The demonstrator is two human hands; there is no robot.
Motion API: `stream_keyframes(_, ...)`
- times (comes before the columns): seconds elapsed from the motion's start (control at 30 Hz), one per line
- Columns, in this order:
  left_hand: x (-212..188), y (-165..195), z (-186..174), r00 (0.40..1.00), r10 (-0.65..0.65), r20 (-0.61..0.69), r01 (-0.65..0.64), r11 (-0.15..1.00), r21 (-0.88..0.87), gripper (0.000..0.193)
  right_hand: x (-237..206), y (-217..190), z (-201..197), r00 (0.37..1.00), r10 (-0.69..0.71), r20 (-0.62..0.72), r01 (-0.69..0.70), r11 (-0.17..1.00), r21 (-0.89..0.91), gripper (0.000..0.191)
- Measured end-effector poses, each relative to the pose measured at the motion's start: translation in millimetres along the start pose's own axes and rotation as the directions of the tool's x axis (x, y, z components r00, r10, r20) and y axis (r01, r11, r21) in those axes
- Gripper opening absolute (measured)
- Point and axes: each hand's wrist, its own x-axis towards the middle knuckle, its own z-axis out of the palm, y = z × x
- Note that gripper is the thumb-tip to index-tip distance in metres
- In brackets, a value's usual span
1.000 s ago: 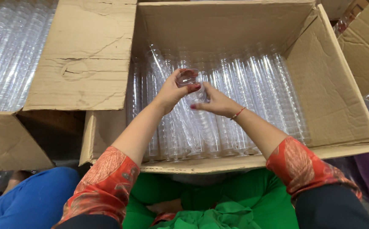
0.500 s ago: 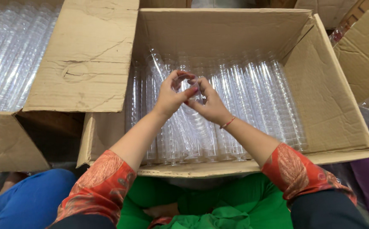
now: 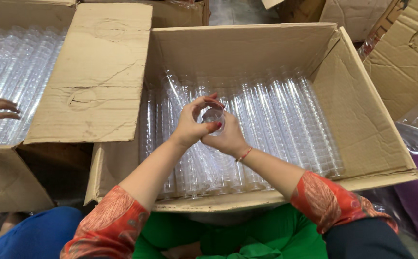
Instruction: The person sits on the floor and unpacks clear plastic cups from plastic bags, stacking the cups into tall columns and placing the stacked columns into a cardboard box alongside other pre-stacked columns. The person occasionally handles and sets aside empty plastic packaging.
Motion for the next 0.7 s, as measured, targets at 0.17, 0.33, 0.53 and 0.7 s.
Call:
stream_keyframes(0.17,-2,8,3,0.999,0.031,0.026,-0.03,0.998,-0.047,0.044,1,-6,-5,0.997,-0.036,0.07,0.034,0.999,0.033,0.042)
stream_keyframes(0.33,-3,14,-3,0.99,-0.017,0.141,0.039,0.987,-0.156,0.044,10,-13,-14,0.971,-0.048,0.232,-0.018,0.961,0.275,0.062)
stream_keyframes(0.53,0,5,3,0.999,-0.028,-0.042,0.023,0.992,-0.121,0.046,2,-19,1,1.0,0.014,0.007,-0.014,1.0,-0.019,0.052)
stream_keyframes(0.7,1,3,0,0.999,-0.026,-0.044,0.02,0.991,-0.133,0.049,7,-17,1,0.999,0.024,0.022,-0.024,1.0,0.016,0.053)
